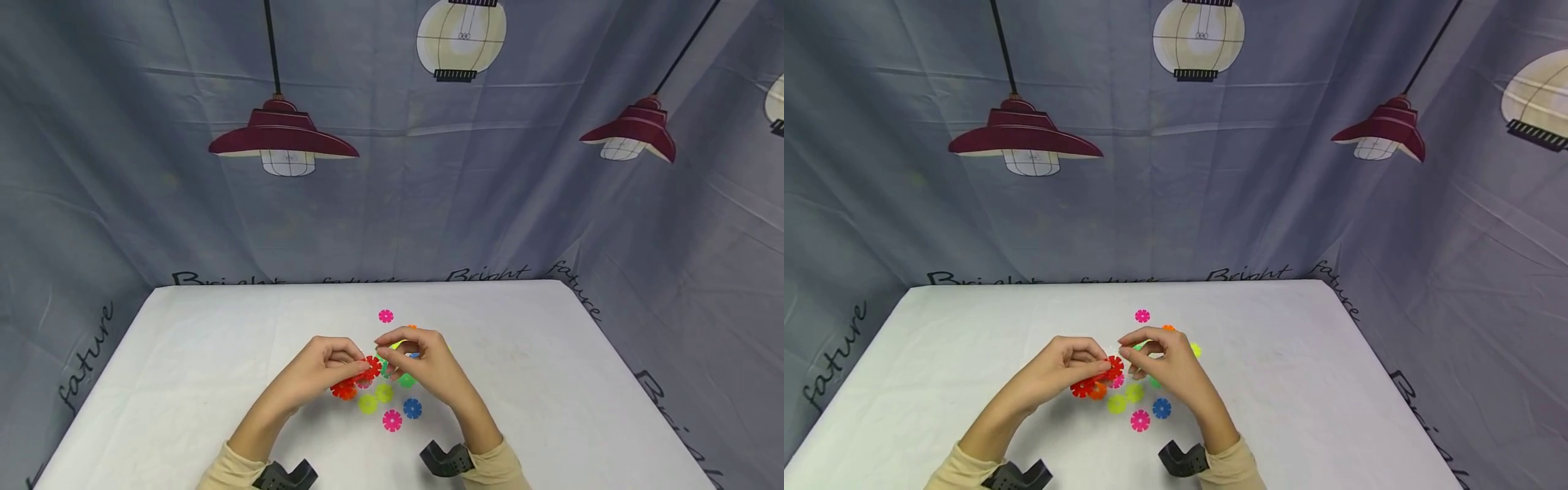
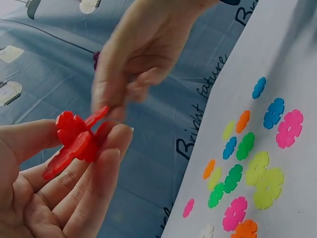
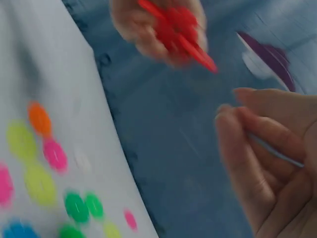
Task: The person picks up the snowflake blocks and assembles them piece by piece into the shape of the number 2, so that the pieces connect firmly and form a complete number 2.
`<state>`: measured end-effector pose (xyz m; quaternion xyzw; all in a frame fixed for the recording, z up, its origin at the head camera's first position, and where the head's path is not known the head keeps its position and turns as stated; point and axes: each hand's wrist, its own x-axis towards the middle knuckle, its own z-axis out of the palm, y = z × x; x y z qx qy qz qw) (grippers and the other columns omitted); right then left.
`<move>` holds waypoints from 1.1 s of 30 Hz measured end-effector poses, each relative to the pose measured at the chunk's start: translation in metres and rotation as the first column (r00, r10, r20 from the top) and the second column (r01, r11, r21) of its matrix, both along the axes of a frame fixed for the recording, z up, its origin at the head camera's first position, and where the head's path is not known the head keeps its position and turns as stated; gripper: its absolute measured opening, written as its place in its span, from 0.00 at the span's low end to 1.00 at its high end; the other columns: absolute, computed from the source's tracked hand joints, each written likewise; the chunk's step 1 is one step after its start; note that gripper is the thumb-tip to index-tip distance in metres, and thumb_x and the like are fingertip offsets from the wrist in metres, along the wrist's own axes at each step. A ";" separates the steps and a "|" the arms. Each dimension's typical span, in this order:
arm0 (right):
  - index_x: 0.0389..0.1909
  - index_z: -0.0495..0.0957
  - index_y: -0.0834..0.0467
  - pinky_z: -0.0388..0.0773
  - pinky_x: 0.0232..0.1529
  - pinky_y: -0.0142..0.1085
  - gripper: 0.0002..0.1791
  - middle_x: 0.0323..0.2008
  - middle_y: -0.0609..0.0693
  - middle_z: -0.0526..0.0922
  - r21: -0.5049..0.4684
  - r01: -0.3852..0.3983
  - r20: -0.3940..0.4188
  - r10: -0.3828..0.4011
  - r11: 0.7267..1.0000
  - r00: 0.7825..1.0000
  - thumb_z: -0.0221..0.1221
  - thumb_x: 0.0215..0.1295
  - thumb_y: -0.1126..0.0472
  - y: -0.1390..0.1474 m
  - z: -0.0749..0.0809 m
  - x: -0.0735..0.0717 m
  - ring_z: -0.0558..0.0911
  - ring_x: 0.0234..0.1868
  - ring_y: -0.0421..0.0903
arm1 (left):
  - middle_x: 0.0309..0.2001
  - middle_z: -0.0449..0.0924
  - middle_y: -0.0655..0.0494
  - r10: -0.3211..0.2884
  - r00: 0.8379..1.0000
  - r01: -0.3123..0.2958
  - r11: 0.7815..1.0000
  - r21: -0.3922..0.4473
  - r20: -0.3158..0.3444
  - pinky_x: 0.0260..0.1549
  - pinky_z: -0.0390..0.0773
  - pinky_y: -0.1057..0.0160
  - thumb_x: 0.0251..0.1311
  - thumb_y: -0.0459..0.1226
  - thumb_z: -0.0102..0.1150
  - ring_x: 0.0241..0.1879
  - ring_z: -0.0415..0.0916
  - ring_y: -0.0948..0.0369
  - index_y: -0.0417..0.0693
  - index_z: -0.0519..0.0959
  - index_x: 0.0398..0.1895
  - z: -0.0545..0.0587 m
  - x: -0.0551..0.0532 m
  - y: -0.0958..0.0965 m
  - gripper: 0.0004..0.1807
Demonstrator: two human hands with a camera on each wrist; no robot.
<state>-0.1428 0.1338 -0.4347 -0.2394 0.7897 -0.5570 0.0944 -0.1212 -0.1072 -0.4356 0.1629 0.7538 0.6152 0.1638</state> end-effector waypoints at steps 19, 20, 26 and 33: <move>0.39 0.83 0.58 0.74 0.28 0.29 0.17 0.33 0.50 0.79 0.520 0.083 0.035 -0.118 0.850 0.992 0.78 0.49 0.64 0.108 -0.052 -0.004 0.74 0.28 0.42 | 0.40 0.88 0.50 0.133 0.990 -0.132 0.991 -0.010 0.040 0.39 0.83 0.66 0.69 0.38 0.63 0.41 0.87 0.56 0.41 0.82 0.49 0.001 -0.003 -0.005 0.11; 0.38 0.82 0.58 0.74 0.28 0.29 0.16 0.33 0.50 0.79 0.515 0.077 0.037 -0.112 0.853 0.993 0.78 0.50 0.64 0.108 -0.052 -0.005 0.75 0.28 0.42 | 0.40 0.88 0.50 0.136 0.990 -0.136 0.991 -0.010 0.037 0.38 0.83 0.66 0.69 0.38 0.63 0.40 0.87 0.55 0.41 0.82 0.49 0.001 -0.003 -0.006 0.11; 0.36 0.80 0.57 0.77 0.29 0.29 0.13 0.30 0.48 0.79 0.471 0.072 0.039 -0.102 0.879 0.994 0.75 0.55 0.65 0.104 -0.050 -0.007 0.76 0.27 0.40 | 0.38 0.89 0.46 0.127 0.991 -0.130 0.991 0.042 0.049 0.36 0.84 0.67 0.69 0.38 0.64 0.37 0.87 0.55 0.38 0.81 0.48 0.003 -0.003 -0.007 0.12; 0.41 0.86 0.59 0.87 0.34 0.36 0.11 0.31 0.51 0.89 0.185 0.160 -0.014 -0.160 0.970 0.987 0.73 0.61 0.59 0.075 -0.031 -0.002 0.88 0.30 0.42 | 0.37 0.90 0.45 0.111 0.991 -0.118 0.989 0.091 0.072 0.34 0.84 0.68 0.69 0.37 0.65 0.35 0.88 0.57 0.35 0.80 0.46 0.003 -0.003 -0.005 0.12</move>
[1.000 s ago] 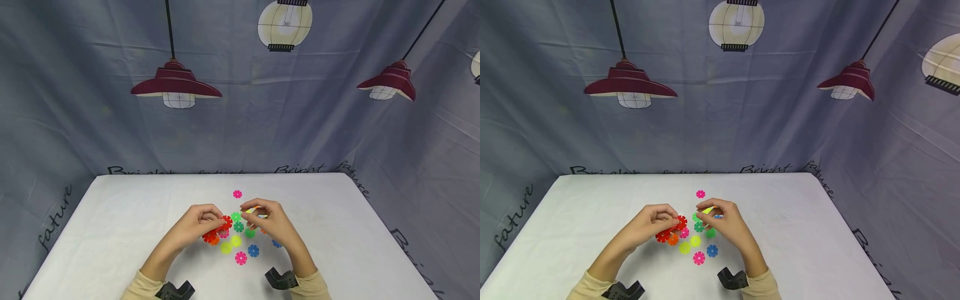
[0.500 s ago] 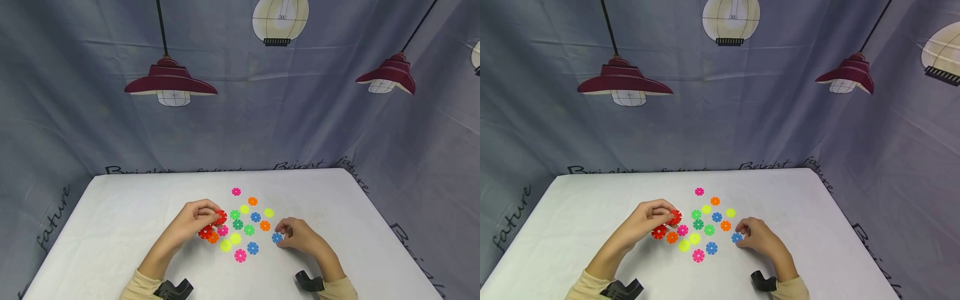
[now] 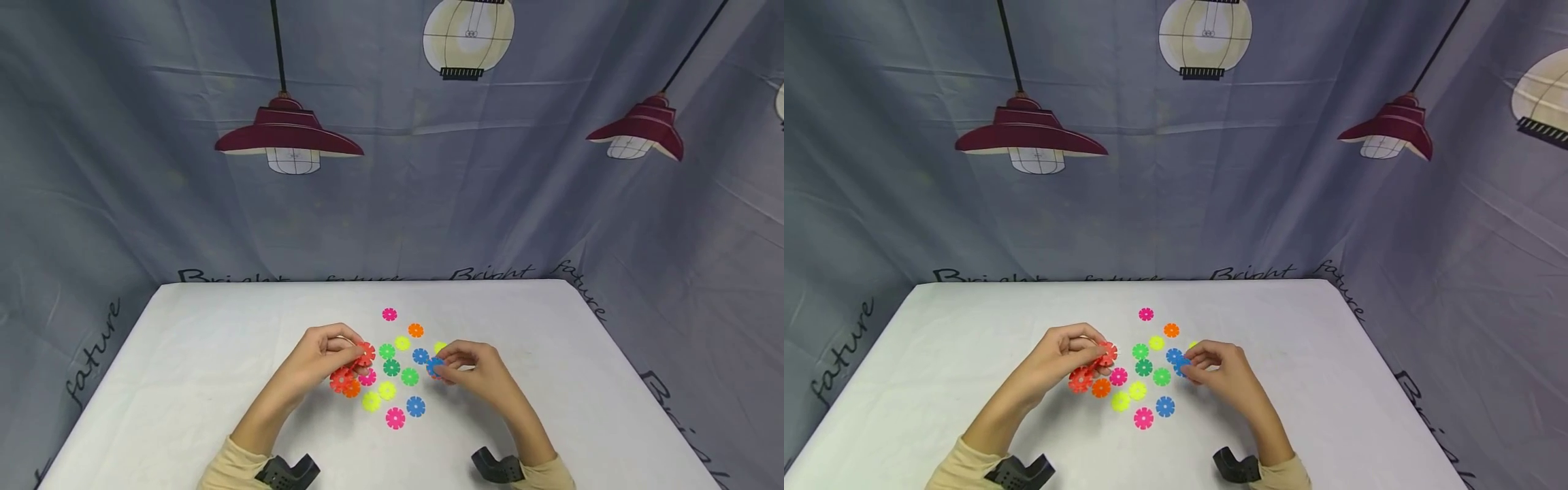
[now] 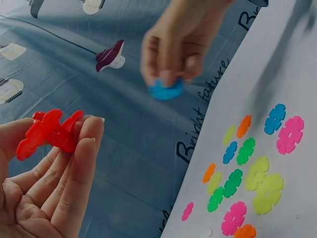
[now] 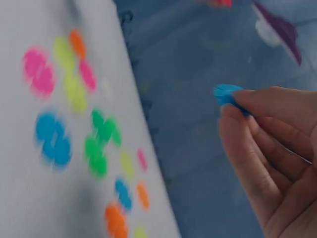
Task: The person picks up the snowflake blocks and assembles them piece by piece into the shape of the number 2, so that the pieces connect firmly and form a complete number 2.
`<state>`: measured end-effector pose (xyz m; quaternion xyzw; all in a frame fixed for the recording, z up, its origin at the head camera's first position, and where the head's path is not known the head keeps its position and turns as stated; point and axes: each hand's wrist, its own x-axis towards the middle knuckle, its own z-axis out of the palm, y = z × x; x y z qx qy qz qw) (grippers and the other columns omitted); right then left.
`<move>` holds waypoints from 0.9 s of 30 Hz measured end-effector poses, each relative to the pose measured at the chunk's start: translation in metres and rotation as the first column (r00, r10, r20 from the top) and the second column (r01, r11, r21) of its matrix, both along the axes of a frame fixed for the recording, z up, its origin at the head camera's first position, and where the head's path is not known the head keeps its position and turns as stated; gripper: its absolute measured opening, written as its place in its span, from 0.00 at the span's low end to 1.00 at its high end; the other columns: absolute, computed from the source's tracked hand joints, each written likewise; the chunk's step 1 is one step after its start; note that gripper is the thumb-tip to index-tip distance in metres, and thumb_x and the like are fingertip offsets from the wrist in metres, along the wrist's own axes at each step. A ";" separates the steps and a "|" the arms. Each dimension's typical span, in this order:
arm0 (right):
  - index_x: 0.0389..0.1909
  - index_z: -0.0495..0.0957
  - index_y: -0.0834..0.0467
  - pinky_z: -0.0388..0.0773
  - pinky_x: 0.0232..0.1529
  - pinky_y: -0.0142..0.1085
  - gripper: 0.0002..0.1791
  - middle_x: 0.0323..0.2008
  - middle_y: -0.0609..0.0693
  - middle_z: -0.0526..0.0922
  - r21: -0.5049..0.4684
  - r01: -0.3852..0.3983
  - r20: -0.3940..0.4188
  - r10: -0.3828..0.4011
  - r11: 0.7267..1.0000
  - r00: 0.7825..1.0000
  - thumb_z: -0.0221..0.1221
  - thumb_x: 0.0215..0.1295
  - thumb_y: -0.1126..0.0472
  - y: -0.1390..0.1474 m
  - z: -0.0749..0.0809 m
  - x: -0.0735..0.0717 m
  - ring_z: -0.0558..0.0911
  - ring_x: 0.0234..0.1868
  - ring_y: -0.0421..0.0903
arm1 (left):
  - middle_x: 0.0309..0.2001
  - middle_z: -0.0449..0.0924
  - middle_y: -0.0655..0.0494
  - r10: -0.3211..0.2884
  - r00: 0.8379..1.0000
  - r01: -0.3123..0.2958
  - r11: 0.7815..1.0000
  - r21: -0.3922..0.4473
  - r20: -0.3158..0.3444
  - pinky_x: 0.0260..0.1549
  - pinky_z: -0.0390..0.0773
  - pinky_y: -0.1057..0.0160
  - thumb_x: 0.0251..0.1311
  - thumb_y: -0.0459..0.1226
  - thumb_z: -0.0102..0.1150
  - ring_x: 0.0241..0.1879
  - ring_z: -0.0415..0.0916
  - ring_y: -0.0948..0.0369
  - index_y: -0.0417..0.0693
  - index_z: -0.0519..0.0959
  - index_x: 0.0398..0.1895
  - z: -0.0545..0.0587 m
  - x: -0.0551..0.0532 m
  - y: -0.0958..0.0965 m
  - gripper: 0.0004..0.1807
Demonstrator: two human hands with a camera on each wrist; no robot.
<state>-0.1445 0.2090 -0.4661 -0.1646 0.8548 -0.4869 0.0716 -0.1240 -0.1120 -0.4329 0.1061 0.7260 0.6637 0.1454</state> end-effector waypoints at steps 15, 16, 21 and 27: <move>0.39 0.90 0.48 0.87 0.36 0.31 0.08 0.36 0.40 0.91 -0.039 -0.098 -0.354 0.078 0.994 0.932 0.74 0.60 0.62 -0.078 0.038 0.016 0.87 0.34 0.32 | 0.38 0.90 0.46 -0.002 1.000 0.003 0.999 0.041 -0.022 0.39 0.87 0.64 0.70 0.40 0.64 0.34 0.88 0.57 0.34 0.81 0.46 0.003 0.002 0.001 0.15; 0.39 0.90 0.49 0.87 0.36 0.31 0.08 0.36 0.40 0.91 -0.034 -0.113 -0.385 0.092 0.993 0.918 0.74 0.60 0.63 -0.079 0.037 0.017 0.87 0.34 0.32 | 0.37 0.90 0.46 -0.003 1.000 0.004 0.999 0.046 -0.022 0.39 0.88 0.64 0.70 0.40 0.65 0.33 0.87 0.58 0.34 0.81 0.46 0.002 0.002 0.002 0.15; 0.40 0.90 0.53 0.85 0.36 0.25 0.09 0.35 0.44 0.91 0.021 -0.171 -0.567 0.153 0.985 0.809 0.74 0.59 0.65 -0.083 0.032 0.018 0.88 0.34 0.35 | 0.34 0.89 0.48 -0.009 1.000 0.011 0.998 0.066 -0.027 0.35 0.87 0.66 0.69 0.40 0.66 0.30 0.86 0.60 0.33 0.81 0.44 0.001 0.003 0.002 0.15; 0.38 0.90 0.57 0.82 0.36 0.21 0.10 0.31 0.45 0.91 0.082 -0.131 -0.701 0.150 0.988 0.697 0.76 0.54 0.67 -0.086 0.033 0.022 0.88 0.31 0.36 | 0.35 0.89 0.49 -0.004 0.998 0.009 0.998 0.064 -0.067 0.31 0.84 0.68 0.69 0.39 0.66 0.30 0.84 0.61 0.34 0.82 0.42 0.000 0.004 0.002 0.13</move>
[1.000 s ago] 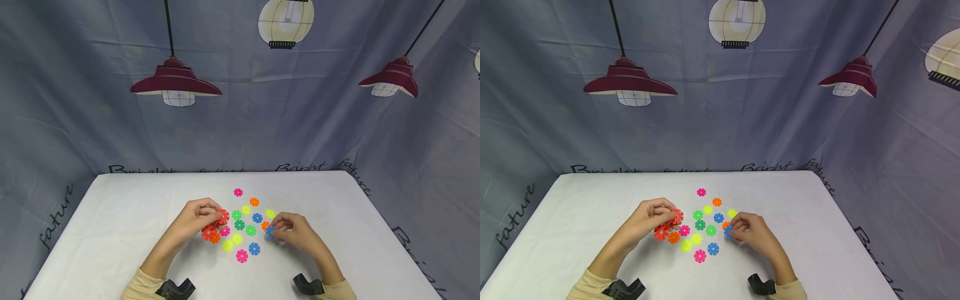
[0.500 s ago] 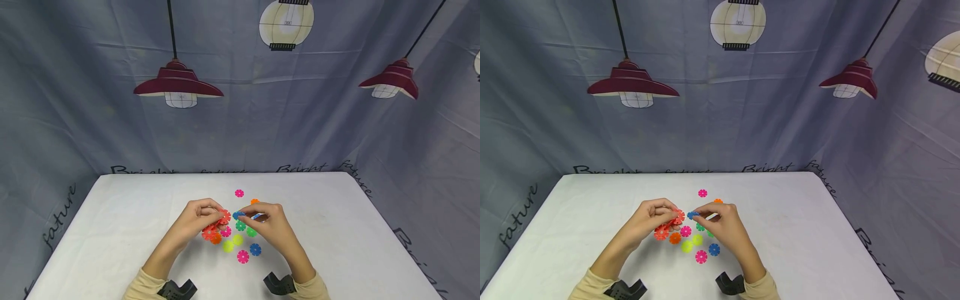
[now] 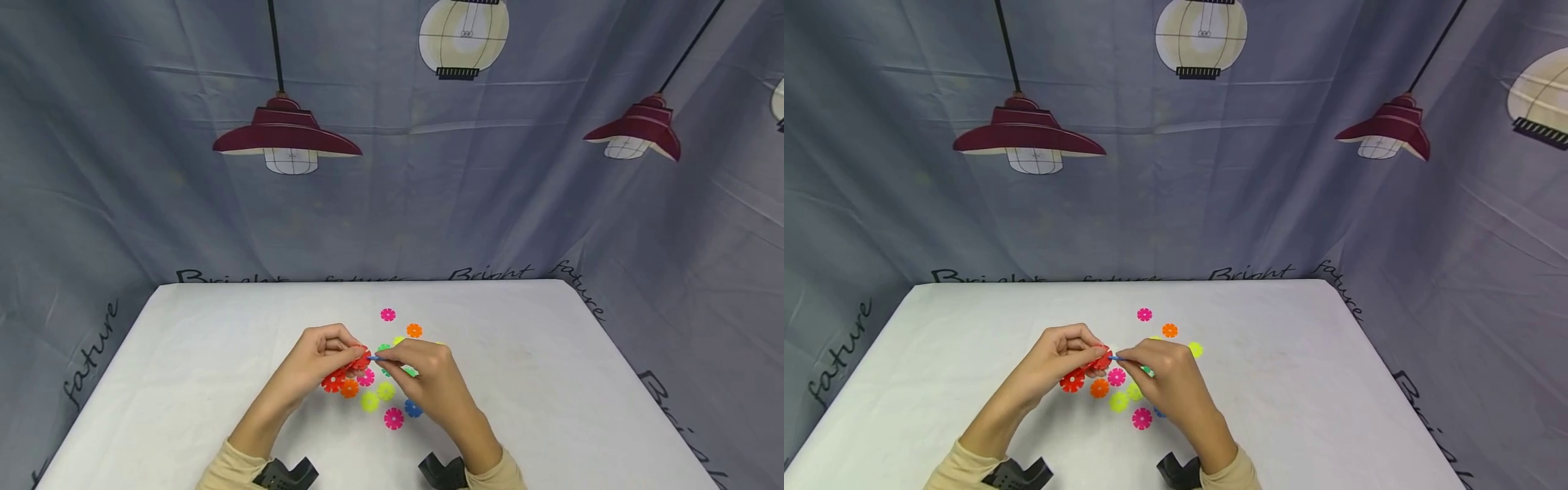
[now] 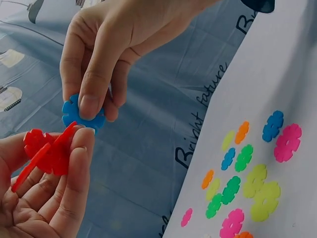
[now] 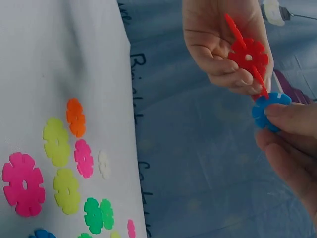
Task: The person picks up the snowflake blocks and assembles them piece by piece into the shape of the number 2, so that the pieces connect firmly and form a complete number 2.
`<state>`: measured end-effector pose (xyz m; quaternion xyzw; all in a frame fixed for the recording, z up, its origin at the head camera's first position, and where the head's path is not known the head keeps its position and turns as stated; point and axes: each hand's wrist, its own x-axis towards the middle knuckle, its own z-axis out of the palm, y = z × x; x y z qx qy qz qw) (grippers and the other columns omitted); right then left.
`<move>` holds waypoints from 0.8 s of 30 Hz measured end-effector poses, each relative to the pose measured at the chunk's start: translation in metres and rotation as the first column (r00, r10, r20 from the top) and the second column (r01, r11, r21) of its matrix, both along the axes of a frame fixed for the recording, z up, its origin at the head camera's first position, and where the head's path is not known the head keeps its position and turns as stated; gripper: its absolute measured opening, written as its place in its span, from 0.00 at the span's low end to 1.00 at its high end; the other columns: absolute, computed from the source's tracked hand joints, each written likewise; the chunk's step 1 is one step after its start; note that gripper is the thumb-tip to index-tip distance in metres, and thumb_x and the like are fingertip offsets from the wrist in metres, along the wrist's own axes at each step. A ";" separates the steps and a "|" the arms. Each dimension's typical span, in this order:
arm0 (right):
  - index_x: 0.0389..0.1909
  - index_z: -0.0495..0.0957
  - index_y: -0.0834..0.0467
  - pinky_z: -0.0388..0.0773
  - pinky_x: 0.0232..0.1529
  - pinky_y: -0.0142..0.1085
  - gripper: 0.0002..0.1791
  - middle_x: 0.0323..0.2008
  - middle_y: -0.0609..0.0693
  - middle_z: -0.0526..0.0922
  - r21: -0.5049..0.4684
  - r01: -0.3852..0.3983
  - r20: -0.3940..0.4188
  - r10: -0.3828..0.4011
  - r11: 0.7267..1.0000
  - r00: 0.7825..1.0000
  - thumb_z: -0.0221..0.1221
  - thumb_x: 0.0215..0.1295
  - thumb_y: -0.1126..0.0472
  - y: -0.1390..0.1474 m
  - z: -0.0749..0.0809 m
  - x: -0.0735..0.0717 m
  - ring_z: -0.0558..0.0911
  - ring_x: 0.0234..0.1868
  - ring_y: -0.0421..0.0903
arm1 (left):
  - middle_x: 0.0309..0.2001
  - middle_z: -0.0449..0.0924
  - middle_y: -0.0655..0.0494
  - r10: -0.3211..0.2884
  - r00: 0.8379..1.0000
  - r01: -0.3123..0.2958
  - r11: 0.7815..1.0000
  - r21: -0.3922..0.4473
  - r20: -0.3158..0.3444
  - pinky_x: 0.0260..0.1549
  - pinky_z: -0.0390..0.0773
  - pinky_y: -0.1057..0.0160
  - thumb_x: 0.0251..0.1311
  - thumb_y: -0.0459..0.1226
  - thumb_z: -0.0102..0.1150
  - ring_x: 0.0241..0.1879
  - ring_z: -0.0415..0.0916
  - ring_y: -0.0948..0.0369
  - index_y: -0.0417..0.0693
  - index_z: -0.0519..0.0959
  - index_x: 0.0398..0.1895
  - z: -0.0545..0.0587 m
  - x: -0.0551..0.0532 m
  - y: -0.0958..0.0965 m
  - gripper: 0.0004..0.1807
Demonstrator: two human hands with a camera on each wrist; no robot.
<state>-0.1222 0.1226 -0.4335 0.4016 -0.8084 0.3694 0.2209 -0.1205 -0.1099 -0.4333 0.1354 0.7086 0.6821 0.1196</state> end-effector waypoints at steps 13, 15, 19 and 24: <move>0.37 0.89 0.57 0.83 0.36 0.22 0.11 0.29 0.46 0.89 -0.027 0.018 -0.125 -0.021 0.999 0.992 0.76 0.52 0.69 -0.005 -0.005 0.001 0.86 0.30 0.37 | 0.36 0.88 0.41 0.035 0.999 -0.035 0.999 0.005 -0.024 0.28 0.83 0.68 0.70 0.39 0.64 0.28 0.83 0.62 0.33 0.80 0.42 -0.003 0.003 0.006 0.14; 0.39 0.89 0.57 0.82 0.36 0.22 0.12 0.31 0.45 0.89 -0.034 0.016 -0.088 -0.019 0.999 0.996 0.76 0.54 0.69 -0.004 -0.005 0.001 0.86 0.31 0.37 | 0.37 0.89 0.41 0.032 0.999 -0.032 0.999 0.009 -0.019 0.30 0.84 0.67 0.71 0.40 0.64 0.29 0.84 0.62 0.34 0.80 0.43 -0.003 0.003 0.007 0.14; 0.45 0.87 0.56 0.83 0.38 0.22 0.15 0.38 0.45 0.90 -0.021 0.013 0.055 -0.012 1.000 0.998 0.75 0.57 0.66 0.002 -0.003 0.000 0.87 0.35 0.36 | 0.37 0.89 0.42 0.034 0.999 -0.034 0.999 0.002 0.010 0.32 0.85 0.67 0.71 0.42 0.64 0.31 0.86 0.60 0.35 0.80 0.45 -0.003 0.002 0.009 0.16; 0.49 0.86 0.54 0.86 0.38 0.27 0.17 0.41 0.45 0.90 0.077 0.006 0.278 -0.028 0.997 0.960 0.75 0.59 0.63 0.019 -0.002 -0.002 0.87 0.36 0.34 | 0.39 0.89 0.41 0.037 0.998 -0.038 0.999 0.002 0.043 0.36 0.88 0.63 0.70 0.43 0.65 0.31 0.88 0.57 0.35 0.80 0.46 -0.001 0.001 0.010 0.17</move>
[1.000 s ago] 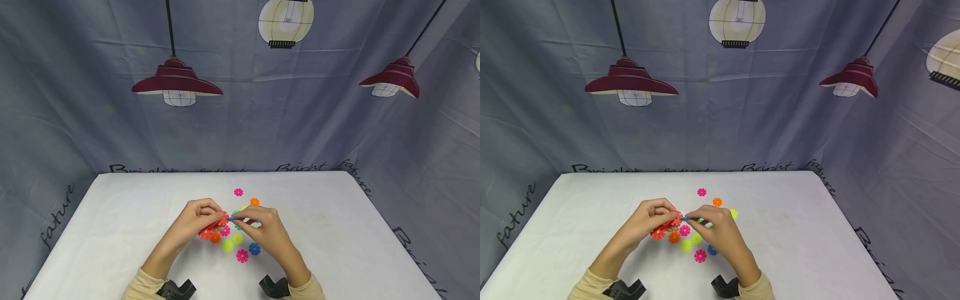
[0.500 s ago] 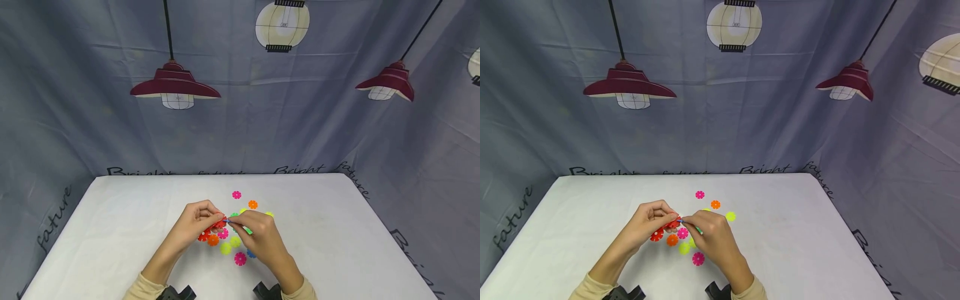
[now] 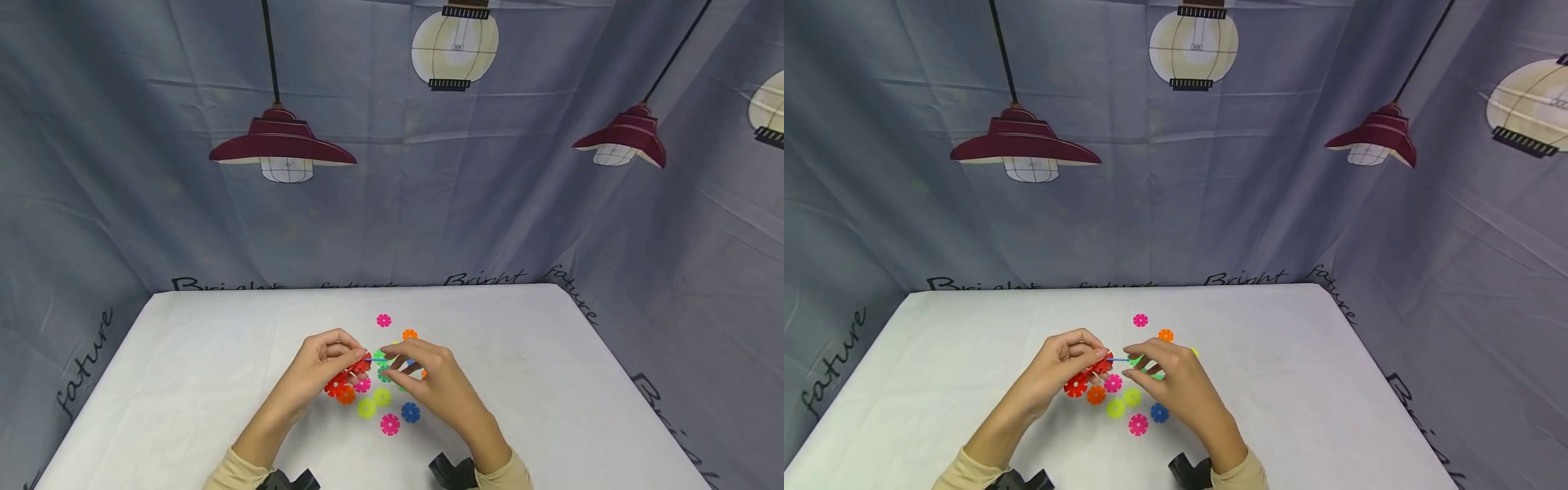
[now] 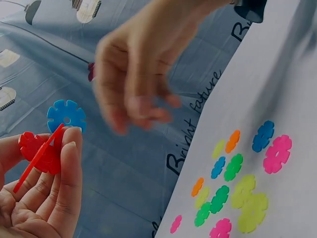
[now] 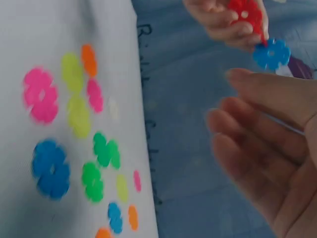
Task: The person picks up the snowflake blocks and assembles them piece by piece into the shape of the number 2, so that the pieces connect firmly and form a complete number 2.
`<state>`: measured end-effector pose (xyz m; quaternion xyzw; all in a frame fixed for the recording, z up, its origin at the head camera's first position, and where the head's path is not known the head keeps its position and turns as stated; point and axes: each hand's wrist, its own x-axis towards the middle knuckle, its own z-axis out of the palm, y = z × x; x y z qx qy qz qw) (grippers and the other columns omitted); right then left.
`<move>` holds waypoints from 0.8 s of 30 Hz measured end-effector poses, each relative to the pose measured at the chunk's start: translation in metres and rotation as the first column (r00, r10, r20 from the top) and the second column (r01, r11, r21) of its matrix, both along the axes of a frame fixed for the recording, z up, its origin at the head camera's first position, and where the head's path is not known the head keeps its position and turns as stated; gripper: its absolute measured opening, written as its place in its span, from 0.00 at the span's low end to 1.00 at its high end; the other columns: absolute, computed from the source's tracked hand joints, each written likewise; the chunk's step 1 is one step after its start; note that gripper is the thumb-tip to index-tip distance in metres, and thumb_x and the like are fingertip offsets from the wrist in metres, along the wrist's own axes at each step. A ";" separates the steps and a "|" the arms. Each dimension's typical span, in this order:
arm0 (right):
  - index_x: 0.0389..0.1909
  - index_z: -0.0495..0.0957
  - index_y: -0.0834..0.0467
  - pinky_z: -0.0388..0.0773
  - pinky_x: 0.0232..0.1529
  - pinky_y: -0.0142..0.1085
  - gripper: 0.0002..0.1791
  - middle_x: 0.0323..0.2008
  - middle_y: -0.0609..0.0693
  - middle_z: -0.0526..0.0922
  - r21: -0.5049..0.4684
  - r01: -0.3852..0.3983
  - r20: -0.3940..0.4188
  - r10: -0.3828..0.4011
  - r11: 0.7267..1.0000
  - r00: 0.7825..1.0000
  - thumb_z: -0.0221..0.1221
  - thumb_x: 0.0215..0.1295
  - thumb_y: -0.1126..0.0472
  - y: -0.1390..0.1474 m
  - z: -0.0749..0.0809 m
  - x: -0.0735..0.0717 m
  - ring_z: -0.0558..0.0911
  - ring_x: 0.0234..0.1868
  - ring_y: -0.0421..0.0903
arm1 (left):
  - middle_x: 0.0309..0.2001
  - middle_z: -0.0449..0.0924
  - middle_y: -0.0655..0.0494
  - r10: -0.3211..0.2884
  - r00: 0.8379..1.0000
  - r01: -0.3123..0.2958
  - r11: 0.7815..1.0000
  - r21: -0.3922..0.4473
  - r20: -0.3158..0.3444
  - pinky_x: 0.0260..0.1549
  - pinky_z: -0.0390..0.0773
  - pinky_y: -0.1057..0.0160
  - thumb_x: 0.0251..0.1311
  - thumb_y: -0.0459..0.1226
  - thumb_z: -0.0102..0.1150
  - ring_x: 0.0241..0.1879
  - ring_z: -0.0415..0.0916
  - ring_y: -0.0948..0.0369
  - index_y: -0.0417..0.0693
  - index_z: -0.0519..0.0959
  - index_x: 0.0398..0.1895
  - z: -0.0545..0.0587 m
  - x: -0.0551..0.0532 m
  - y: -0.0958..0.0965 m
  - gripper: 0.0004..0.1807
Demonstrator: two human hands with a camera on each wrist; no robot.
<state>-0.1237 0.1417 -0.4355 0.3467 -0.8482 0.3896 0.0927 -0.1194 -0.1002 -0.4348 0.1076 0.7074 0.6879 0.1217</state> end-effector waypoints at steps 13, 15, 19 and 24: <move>0.41 0.87 0.56 0.78 0.34 0.28 0.16 0.31 0.41 0.86 0.327 -0.057 0.371 -0.073 0.943 0.926 0.78 0.53 0.57 0.038 -0.036 -0.008 0.77 0.30 0.31 | 0.42 0.90 0.42 0.057 0.998 -0.057 0.998 -0.009 0.015 0.38 0.88 0.60 0.69 0.43 0.65 0.38 0.88 0.46 0.39 0.81 0.46 0.003 -0.002 -0.008 0.15; 0.40 0.87 0.55 0.76 0.33 0.28 0.16 0.30 0.42 0.84 0.343 -0.059 0.388 -0.084 0.938 0.918 0.79 0.52 0.56 0.040 -0.041 -0.008 0.76 0.29 0.32 | 0.41 0.90 0.43 0.062 0.998 -0.062 0.998 -0.011 0.019 0.39 0.88 0.60 0.69 0.43 0.66 0.38 0.88 0.46 0.39 0.81 0.46 0.003 -0.001 -0.008 0.15; 0.37 0.86 0.52 0.74 0.36 0.29 0.14 0.27 0.41 0.80 0.367 -0.041 0.402 -0.119 0.929 0.908 0.79 0.52 0.55 0.040 -0.050 -0.009 0.74 0.31 0.34 | 0.41 0.90 0.44 0.058 0.998 -0.058 0.998 -0.015 0.011 0.39 0.88 0.59 0.69 0.43 0.66 0.35 0.88 0.54 0.38 0.81 0.46 0.003 -0.001 -0.009 0.16; 0.32 0.81 0.50 0.72 0.34 0.30 0.14 0.25 0.40 0.76 0.368 -0.028 0.413 -0.136 0.930 0.901 0.79 0.52 0.57 0.040 -0.057 -0.009 0.72 0.29 0.36 | 0.41 0.90 0.40 0.047 0.999 -0.047 0.999 -0.011 0.008 0.36 0.88 0.61 0.68 0.43 0.66 0.35 0.88 0.56 0.37 0.81 0.46 0.003 -0.001 -0.008 0.16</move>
